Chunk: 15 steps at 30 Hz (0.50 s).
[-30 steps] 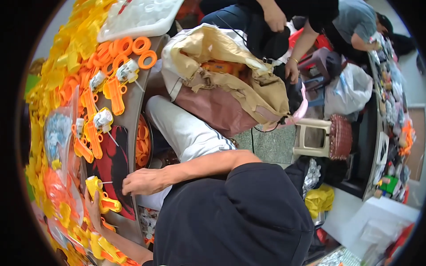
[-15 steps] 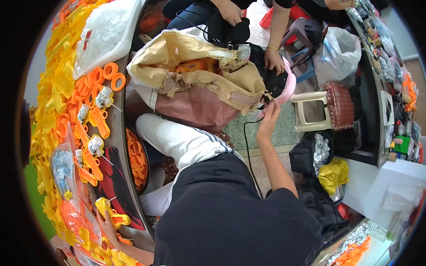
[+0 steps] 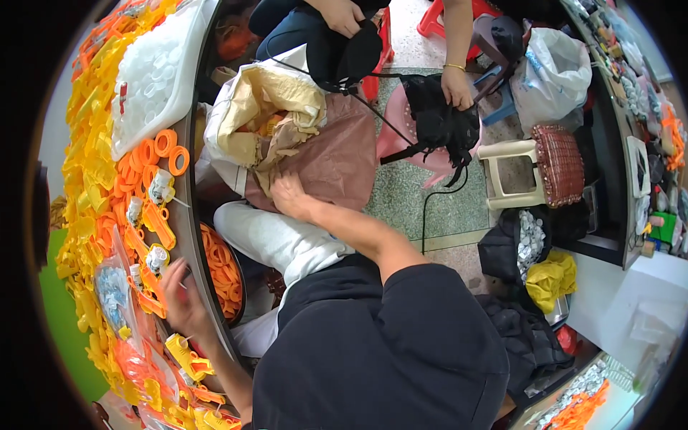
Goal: Assembling the internal mechanisms and outer shells of plastic toy guns.
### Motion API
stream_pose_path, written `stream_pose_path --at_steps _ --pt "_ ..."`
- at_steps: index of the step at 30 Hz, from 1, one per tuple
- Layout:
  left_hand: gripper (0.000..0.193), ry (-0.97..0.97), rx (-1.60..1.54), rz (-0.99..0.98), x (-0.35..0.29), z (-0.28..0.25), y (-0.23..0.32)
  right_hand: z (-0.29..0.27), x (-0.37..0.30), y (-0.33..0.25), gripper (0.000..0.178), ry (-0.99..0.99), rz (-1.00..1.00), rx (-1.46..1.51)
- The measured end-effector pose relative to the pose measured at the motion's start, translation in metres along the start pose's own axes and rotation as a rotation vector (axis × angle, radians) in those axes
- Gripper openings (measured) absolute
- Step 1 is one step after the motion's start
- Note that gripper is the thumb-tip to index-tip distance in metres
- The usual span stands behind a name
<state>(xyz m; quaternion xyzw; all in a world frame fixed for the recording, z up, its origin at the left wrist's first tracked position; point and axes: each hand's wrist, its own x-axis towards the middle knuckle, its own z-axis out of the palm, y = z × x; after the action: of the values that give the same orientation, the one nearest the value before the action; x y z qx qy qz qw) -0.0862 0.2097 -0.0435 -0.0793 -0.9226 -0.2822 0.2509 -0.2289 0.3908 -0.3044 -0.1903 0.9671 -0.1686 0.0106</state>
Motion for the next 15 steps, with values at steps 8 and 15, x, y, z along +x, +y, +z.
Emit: stream_pose_path --at_steps 8,15 --pt "0.056 -0.806 -0.074 0.480 0.040 0.125 0.056 0.001 -0.042 0.014 0.068 0.011 0.033 0.099" --pt "0.039 -0.476 -0.061 -0.115 -0.042 0.003 0.013 -0.099 -0.057 -0.013 0.045 -0.279 -0.043 0.069"
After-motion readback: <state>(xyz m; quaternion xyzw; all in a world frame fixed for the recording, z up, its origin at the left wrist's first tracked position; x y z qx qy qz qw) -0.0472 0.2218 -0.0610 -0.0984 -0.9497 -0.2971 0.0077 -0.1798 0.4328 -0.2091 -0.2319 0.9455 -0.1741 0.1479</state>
